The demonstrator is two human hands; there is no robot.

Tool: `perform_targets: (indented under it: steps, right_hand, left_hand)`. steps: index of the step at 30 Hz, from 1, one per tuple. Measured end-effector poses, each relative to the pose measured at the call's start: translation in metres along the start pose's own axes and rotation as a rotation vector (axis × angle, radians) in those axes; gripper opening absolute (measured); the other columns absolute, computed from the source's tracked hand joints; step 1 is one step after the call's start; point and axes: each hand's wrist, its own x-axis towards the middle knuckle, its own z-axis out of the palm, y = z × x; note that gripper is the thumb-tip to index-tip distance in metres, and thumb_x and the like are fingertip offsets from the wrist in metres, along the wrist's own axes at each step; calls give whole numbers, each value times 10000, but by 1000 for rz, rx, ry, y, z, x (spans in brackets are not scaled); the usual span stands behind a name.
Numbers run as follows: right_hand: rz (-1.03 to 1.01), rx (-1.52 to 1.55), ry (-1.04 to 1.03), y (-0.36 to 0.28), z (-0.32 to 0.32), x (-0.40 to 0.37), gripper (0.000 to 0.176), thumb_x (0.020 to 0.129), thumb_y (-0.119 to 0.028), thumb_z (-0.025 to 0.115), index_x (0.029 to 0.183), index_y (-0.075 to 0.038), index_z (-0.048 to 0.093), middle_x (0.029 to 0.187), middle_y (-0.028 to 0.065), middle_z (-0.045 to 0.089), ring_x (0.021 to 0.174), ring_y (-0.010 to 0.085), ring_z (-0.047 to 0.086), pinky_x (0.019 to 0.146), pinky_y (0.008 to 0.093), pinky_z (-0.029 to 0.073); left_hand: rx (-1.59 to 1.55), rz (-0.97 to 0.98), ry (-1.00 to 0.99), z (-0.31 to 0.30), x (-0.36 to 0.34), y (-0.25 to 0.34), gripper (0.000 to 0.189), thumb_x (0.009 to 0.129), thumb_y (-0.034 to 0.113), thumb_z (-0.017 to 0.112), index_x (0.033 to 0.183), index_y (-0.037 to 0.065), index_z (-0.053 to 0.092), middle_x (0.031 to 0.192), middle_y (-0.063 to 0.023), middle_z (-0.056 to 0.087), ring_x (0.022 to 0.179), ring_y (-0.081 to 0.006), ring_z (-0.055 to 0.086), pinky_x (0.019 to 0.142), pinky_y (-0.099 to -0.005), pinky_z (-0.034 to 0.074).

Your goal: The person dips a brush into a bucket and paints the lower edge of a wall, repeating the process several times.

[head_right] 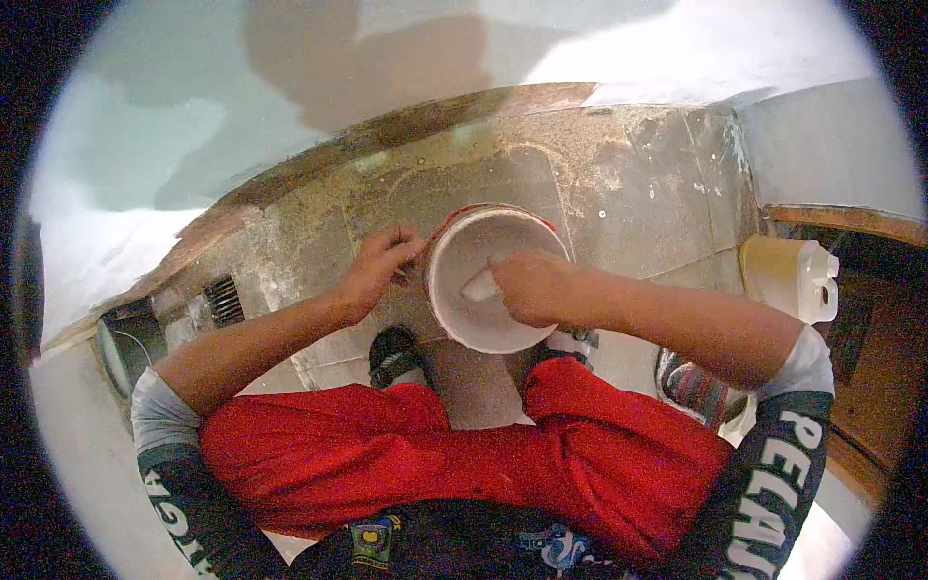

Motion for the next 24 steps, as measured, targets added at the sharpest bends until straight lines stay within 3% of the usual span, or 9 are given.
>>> perform_targets:
  steps: [2,6,8,9,11,16,18,21,24]
  right_hand:
    - [135,105,-70,-2,-18,-9,344,875,-125,526,1158,68,557,896,265,681,894,424,672,814,527,511]
    - [191,295,-128,2,-50,-32,257,903,-162,507,1025,50,585,843,246,678,840,416,678,791,522,507]
    - [194,407,-185,16,-53,-45,254,920,-196,504,961,29,613,790,167,675,714,311,663,666,449,516]
    - [198,407,-178,18,-60,-52,254,920,-196,504,961,29,613,790,167,675,714,311,663,666,449,516]
    - [376,675,-287,21,-73,-67,271,925,-237,532,898,12,635,751,80,656,627,173,597,556,343,476]
    - [303,957,-254,57,-61,-96,252,896,-227,582,821,-4,670,683,34,624,556,100,530,505,274,429]
    - [282,1047,-250,65,-61,-107,239,881,-212,599,812,3,678,658,34,618,534,103,529,495,276,425]
    - [380,1335,-105,75,-65,-131,207,857,-168,615,840,26,685,621,46,602,496,109,522,461,272,392]
    - [275,1546,68,105,-51,-154,236,869,-208,640,879,16,712,593,49,606,441,144,516,418,297,412]
  left_hand:
    - [-1,12,3,1,1,-1,360,948,411,617,1078,76,593,960,-28,597,884,-146,577,735,-311,501]
    - [-12,-37,32,2,1,-2,333,960,387,607,1075,75,591,986,-34,594,885,-147,576,732,-307,501]
    - [-17,-52,40,1,1,-3,325,965,381,602,1071,75,592,978,-34,596,881,-145,576,732,-307,500]
    - [-26,-71,51,0,3,-6,316,970,375,597,1068,74,593,970,-34,597,878,-144,576,732,-307,499]
    - [-28,-67,57,-5,6,-9,315,973,373,595,1064,72,598,961,-32,598,875,-143,575,736,-313,501]
    - [19,-1,129,-23,4,35,313,976,364,592,1077,68,618,969,-28,621,895,-153,592,772,-333,510]
    - [212,-26,128,-31,-7,78,329,987,353,577,1106,50,624,1010,-34,642,932,-174,611,824,-352,509]
    - [695,169,58,-26,-60,155,352,993,338,567,1127,16,613,1039,-105,662,962,-224,633,866,-364,499]
    - [1101,314,16,-5,-130,206,283,954,225,599,1150,20,610,1042,-165,654,988,-309,643,887,-383,497]
